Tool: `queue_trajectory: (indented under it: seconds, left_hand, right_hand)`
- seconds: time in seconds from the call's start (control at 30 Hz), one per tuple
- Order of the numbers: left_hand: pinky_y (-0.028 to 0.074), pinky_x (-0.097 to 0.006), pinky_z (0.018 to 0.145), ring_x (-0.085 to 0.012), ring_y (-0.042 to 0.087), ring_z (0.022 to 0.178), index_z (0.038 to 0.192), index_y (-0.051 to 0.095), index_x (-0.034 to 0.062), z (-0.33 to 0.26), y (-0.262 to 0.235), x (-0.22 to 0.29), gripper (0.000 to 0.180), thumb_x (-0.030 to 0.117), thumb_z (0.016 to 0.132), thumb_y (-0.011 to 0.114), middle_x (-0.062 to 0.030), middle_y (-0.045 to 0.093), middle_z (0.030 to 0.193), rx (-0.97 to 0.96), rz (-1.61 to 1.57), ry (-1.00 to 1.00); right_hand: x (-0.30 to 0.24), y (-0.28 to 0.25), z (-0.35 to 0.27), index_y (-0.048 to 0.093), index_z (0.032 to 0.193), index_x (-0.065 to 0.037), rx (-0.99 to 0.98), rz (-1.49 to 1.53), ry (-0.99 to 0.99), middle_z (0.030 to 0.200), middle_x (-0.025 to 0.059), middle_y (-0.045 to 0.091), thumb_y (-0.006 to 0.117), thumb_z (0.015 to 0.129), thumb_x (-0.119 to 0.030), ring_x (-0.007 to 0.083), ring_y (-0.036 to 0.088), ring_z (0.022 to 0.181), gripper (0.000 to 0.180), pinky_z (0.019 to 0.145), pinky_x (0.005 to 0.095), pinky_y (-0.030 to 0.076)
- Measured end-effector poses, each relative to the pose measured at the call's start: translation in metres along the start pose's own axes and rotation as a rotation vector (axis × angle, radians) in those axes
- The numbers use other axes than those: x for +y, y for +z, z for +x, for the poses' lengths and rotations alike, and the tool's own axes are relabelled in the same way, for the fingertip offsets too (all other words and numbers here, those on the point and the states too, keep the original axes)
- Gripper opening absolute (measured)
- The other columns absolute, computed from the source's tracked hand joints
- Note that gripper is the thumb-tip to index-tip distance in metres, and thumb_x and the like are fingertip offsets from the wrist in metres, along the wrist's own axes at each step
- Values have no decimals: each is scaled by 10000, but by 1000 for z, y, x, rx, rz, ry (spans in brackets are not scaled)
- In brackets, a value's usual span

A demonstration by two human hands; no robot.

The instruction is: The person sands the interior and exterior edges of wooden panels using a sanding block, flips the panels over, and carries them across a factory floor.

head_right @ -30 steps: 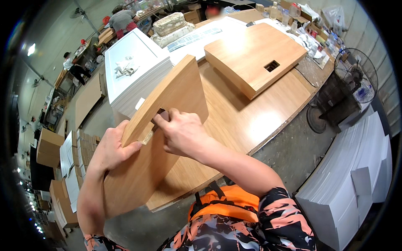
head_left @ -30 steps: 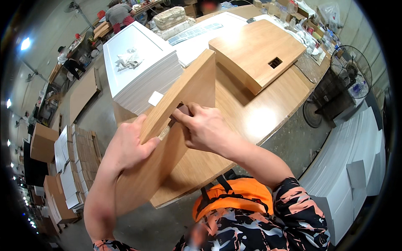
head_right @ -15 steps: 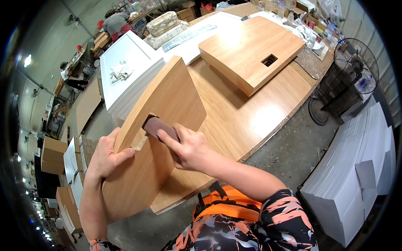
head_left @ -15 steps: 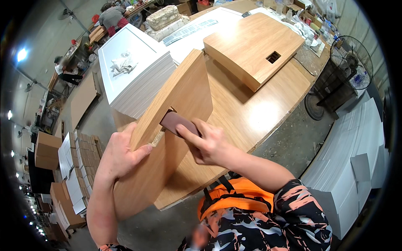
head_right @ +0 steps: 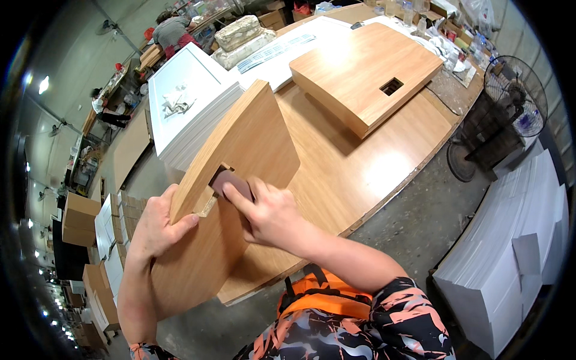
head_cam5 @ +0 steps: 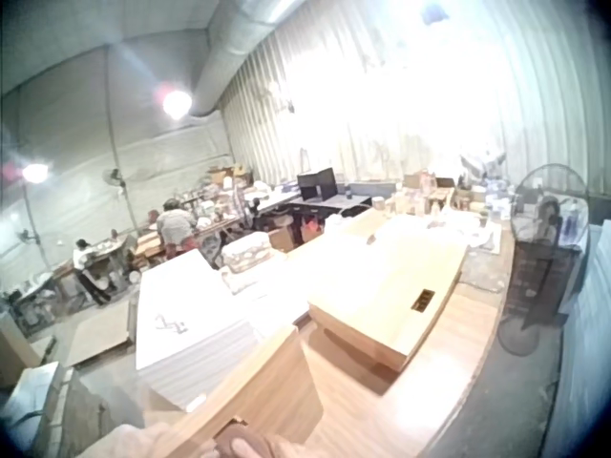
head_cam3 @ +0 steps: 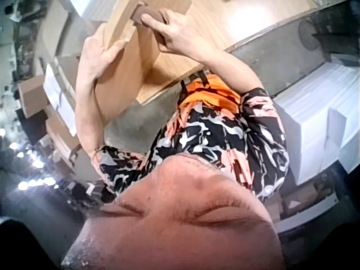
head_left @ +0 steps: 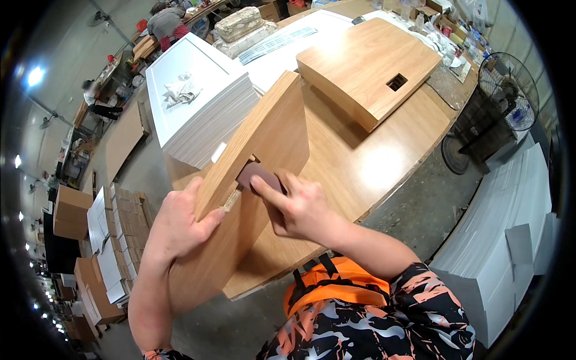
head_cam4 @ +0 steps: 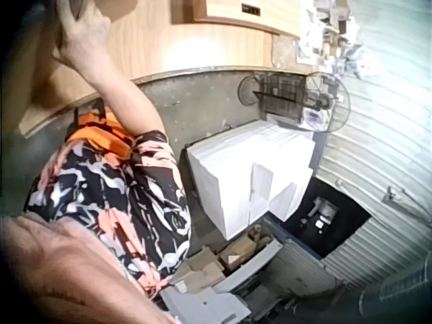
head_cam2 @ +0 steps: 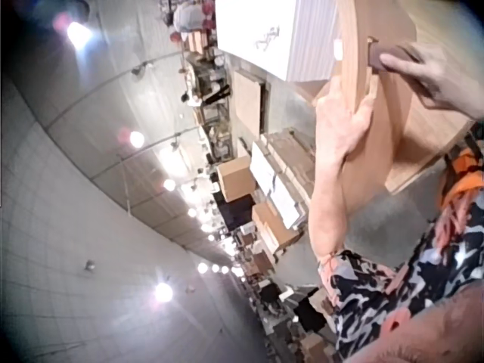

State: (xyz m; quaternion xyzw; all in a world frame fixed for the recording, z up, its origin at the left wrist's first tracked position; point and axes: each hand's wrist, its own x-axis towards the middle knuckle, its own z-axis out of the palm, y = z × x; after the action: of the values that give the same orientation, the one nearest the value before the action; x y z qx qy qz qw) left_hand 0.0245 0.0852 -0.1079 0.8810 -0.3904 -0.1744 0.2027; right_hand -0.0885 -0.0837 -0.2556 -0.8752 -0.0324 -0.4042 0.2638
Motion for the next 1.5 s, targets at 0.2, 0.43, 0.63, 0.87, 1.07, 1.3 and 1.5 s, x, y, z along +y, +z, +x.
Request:
queue_trajectory:
  seconds: [0.2,0.43,0.63,0.87,1.07,1.3,1.5]
  left_hand:
    - [514,-442,709,-452,641,834,1012,556,-47,-5,3,-3,391,217,765,705,-291,644,817,31,-12,31]
    - [512,-452,732,-443,649,844,1052,567,-31,0,3,-3,400,219,769,699,-283,652,837,15,-18,29]
    - [517,-457,753,-439,652,850,1086,571,-36,-1,3,-3,406,223,792,680,-293,657,866,11,23,5]
    - [523,-455,776,-437,657,847,1102,562,-48,-2,0,-3,417,210,792,670,-290,663,852,-15,-5,-39]
    - [523,-448,777,-431,661,847,1087,554,-45,2,3,-4,412,211,789,676,-288,664,870,-12,31,-42]
    - [513,-466,812,-446,654,880,1090,498,-34,-1,6,-9,445,235,792,689,-296,661,881,50,31,-29]
    - [498,-479,852,-460,635,940,1157,408,-16,2,5,-4,514,234,800,681,-315,649,910,4,64,-60]
  right_hand:
    - [-30,17,-14,575,1297,-82,99,-8,11,961,211,594,684,629,-52,287,641,699,678,513,373,532]
    - [-26,11,14,542,1305,-67,-114,-1,51,979,221,562,742,599,-154,317,645,730,738,559,400,536]
    - [-16,-11,-17,569,1291,-83,-107,-25,-41,891,186,576,713,594,-113,295,638,681,713,540,388,537]
    - [-36,7,1,589,1260,-66,-46,-152,53,896,189,581,694,620,-120,285,640,674,651,486,394,511]
    - [-37,-17,22,612,1165,7,-219,-139,77,800,200,582,696,648,-135,287,633,587,543,487,395,510]
    - [-49,-39,47,634,1028,46,-492,-164,53,737,228,621,656,673,-95,346,664,636,382,526,424,532]
    - [-38,-25,66,680,983,-47,-469,-80,-63,681,194,636,600,705,-69,341,665,618,290,548,442,539]
